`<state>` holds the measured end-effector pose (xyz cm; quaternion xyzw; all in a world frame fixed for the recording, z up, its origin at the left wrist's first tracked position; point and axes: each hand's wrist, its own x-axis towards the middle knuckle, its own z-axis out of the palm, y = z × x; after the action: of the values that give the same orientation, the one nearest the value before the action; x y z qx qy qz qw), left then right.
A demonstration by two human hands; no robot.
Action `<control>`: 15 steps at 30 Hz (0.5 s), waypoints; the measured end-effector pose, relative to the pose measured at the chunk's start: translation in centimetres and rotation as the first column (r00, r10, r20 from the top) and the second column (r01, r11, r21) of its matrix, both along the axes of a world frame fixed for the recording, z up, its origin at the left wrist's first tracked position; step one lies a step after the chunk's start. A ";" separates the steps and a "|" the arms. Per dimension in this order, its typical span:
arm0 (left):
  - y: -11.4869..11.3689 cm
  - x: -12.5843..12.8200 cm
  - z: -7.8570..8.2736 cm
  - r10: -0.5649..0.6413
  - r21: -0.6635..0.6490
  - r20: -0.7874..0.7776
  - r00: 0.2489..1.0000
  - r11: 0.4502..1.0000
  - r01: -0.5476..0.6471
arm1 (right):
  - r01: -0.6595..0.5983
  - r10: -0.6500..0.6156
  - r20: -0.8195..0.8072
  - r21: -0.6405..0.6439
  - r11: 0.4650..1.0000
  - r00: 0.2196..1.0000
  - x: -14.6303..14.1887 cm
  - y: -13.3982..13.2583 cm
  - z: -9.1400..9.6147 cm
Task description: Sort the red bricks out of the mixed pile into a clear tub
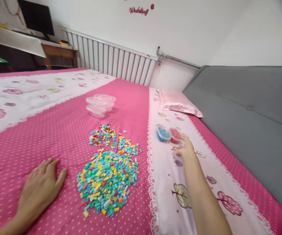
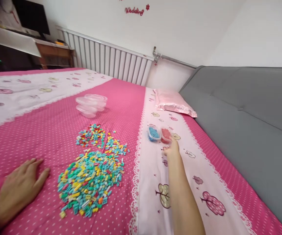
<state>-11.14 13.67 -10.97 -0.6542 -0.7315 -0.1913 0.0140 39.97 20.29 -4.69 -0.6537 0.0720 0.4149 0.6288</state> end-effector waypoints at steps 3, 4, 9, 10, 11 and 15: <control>-0.5 -0.1 -0.3 -0.033 0.039 -0.105 0.994 0.999 0.037 | -0.071 0.071 0.005 0.054 0.996 0.997 -3.0 -1.2 0.7; -0.5 -0.1 -0.3 -0.018 0.045 -0.070 0.997 0.999 0.021 | -0.111 0.111 0.012 0.095 0.989 0.994 -4.2 -1.4 0.9; 1.3 1.6 3.2 0.080 0.031 0.340 0.937 0.995 -0.096 | -0.237 0.230 0.057 0.208 0.949 0.971 -11.4 -0.3 2.8; 2.3 2.4 4.5 0.066 0.066 0.424 0.903 0.992 -0.104 | -0.251 0.240 0.078 0.217 0.943 0.968 -12.7 0.1 3.2; 3.5 3.3 5.8 0.039 0.113 0.515 0.856 0.987 -0.113 | -0.275 0.259 0.099 0.230 0.934 0.961 -14.0 0.6 3.3; 8.9 6.6 8.9 0.041 0.127 0.756 0.653 0.970 -0.208 | -0.423 0.353 0.287 0.237 0.875 0.891 -17.3 2.1 1.7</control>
<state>-4.52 22.61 -2.07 -0.4607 -0.6923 -0.5149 -0.2083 22.72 22.38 -3.04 -0.5984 -0.1985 0.4592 0.6258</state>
